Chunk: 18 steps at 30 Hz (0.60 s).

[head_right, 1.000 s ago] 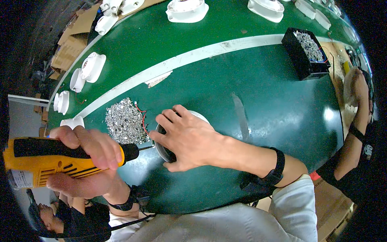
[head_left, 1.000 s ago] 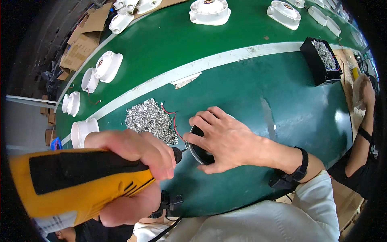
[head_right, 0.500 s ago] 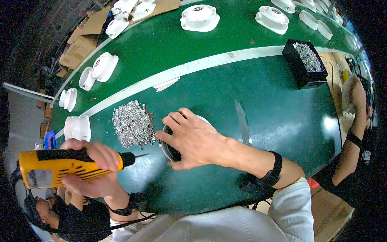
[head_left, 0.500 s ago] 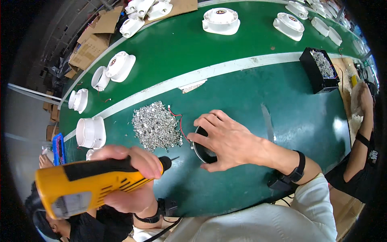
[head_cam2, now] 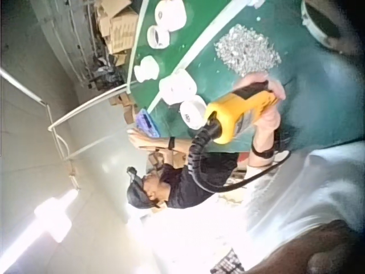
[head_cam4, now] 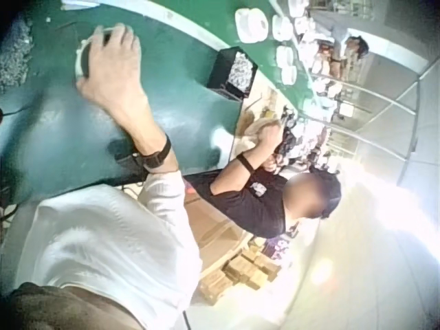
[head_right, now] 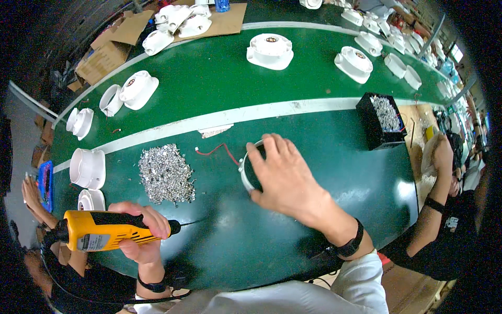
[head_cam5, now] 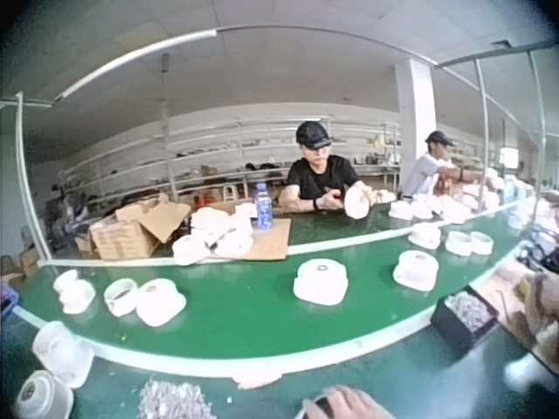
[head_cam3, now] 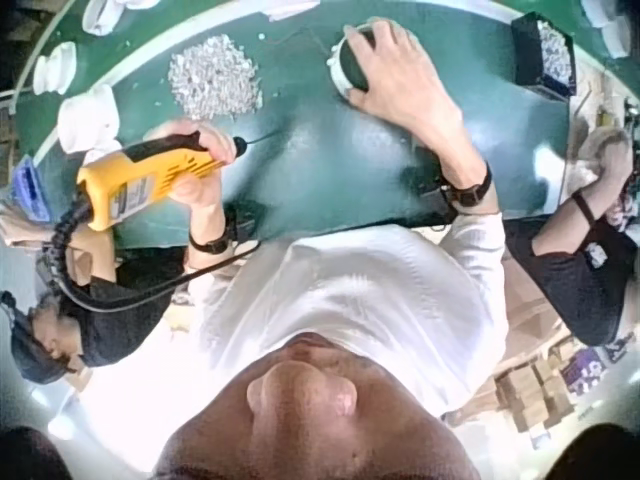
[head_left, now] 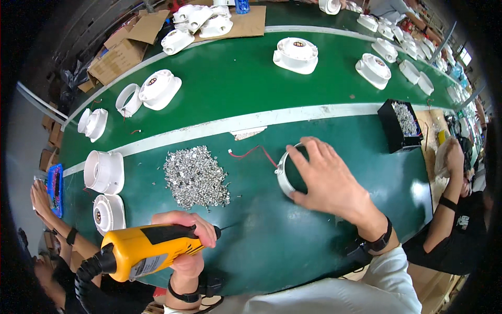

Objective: The person uses a yellow power drill to fasten screws into white circular plastic housings on a green assembly table. They repeatedly pick up a housing, align it, drive screws into it, and then move the finished unit aside to make room for the next one. The process is repetitive and involves handling small metal screws and the plastic components.

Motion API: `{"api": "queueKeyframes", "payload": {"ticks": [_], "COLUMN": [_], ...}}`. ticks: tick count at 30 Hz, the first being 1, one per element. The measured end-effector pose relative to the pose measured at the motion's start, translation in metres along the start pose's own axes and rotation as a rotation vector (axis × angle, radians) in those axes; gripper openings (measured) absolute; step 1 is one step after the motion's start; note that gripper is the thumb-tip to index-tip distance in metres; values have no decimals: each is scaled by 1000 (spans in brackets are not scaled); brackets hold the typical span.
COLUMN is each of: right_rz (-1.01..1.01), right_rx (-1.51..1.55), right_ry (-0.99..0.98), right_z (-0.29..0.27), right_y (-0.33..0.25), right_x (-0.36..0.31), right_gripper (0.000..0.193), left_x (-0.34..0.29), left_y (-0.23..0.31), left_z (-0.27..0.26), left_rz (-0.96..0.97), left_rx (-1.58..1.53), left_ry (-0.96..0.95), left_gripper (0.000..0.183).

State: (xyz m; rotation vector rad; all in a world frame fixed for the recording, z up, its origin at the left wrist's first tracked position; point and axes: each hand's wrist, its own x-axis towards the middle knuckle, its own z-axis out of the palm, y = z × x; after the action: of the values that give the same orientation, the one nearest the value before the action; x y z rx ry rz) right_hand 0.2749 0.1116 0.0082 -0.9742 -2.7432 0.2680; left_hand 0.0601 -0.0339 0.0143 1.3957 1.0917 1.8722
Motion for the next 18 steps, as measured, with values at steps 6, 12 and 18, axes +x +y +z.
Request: {"api": "queueKeyframes", "payload": {"ticks": [6,12,18], "right_rz": [-110,227,71], "right_rx": [-143,-73,-46], "right_ry": [42,359,431], "right_z": [8,40,66], "right_y": [34,33,55], "right_x": [8,29,40], "right_gripper": [69,56,28], "left_x": [-9,-14,-21], "left_y": [-5,-9,-15], "left_z": [-5,-6,-15], "left_rz": [14,11,51], "left_rx": [10,4,-83], "left_ry": [35,81,153], "left_gripper": [61,63,63]}}
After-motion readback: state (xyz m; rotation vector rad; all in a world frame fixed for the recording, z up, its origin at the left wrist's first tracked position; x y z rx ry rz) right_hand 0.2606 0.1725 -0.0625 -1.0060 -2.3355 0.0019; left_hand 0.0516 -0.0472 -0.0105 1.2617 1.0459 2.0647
